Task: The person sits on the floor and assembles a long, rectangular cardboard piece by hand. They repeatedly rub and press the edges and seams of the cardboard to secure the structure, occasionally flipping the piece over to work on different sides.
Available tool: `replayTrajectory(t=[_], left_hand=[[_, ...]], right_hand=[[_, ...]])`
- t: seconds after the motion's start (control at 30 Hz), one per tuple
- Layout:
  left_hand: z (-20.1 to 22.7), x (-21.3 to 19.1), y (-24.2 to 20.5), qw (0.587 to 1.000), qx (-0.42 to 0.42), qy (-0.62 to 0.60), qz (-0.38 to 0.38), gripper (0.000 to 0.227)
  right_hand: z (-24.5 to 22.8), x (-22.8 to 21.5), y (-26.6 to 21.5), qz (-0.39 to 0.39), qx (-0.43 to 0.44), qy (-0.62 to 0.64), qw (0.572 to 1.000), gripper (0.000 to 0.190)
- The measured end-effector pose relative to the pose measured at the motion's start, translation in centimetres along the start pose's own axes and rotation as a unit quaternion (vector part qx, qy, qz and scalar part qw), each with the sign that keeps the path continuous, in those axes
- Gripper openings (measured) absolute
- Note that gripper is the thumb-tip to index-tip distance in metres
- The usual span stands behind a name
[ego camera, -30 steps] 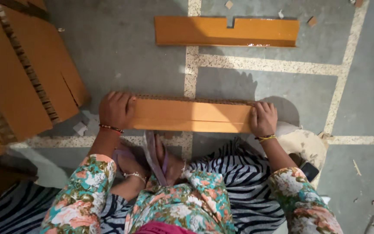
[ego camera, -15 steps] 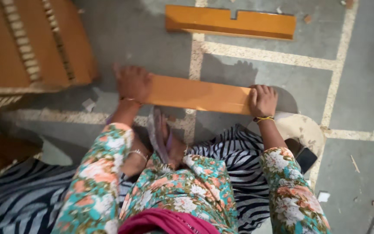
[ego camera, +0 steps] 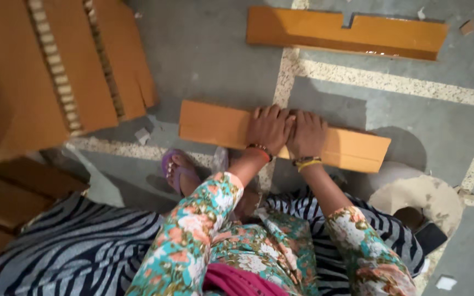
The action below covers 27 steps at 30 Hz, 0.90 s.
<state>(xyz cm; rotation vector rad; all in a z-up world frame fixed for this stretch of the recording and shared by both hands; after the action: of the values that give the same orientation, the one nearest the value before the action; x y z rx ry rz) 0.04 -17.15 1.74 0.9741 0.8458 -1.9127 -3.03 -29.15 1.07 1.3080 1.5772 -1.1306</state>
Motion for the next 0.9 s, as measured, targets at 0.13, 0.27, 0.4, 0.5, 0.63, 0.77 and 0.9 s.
replayTrajectory(t=[0.13,0.27,0.4,0.5,0.63,0.77,0.9], left_hand=[[-0.2,0.6,0.6,1.0,-0.012,0.001,-0.026,0.03],[-0.5,0.5,0.5,1.0,0.001,0.023,0.014,0.03],[-0.8,0.6,0.0,0.999,0.012,0.025,0.03,0.028],[-0.7,0.8,0.2,0.998,0.019,0.034,0.042,0.029],[-1.6,-0.4,-0.3,0.991,0.084,0.04,0.094,0.025],[-9.2,-4.0,-1.5,0.997,0.047,0.019,0.059,0.024],[-16.3,-8.3,-3.9,0.98,0.005,0.112,0.164,0.023]], right_hand=[[0.3,0.5,0.6,-0.01,0.03,-0.044,0.999,0.027],[-0.6,-1.0,0.7,-0.025,0.035,-0.013,0.999,0.03],[-1.5,-2.1,0.4,-0.049,0.04,0.019,0.998,0.027],[-1.2,-1.4,-0.1,-0.016,0.035,0.009,0.999,0.024],[1.3,-0.4,-0.7,0.112,-0.012,-0.049,0.992,0.028],[12.0,-2.5,-3.6,0.14,0.136,-0.032,0.98,0.033],[19.7,-4.2,-7.6,0.207,0.22,-0.051,0.952,0.029]])
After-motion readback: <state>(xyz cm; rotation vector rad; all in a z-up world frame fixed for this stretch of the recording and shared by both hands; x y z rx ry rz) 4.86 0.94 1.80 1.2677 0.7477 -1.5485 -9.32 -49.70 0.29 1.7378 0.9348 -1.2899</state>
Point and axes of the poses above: each hand's wrist, its own y-axis towards the middle knuckle, its own x-axis out of the palm, z = x × y, the point moved 3 cm from there along y, towards the middle knuckle, and after that the axes turned 13 degrees about -z, right-handed, at the moved point
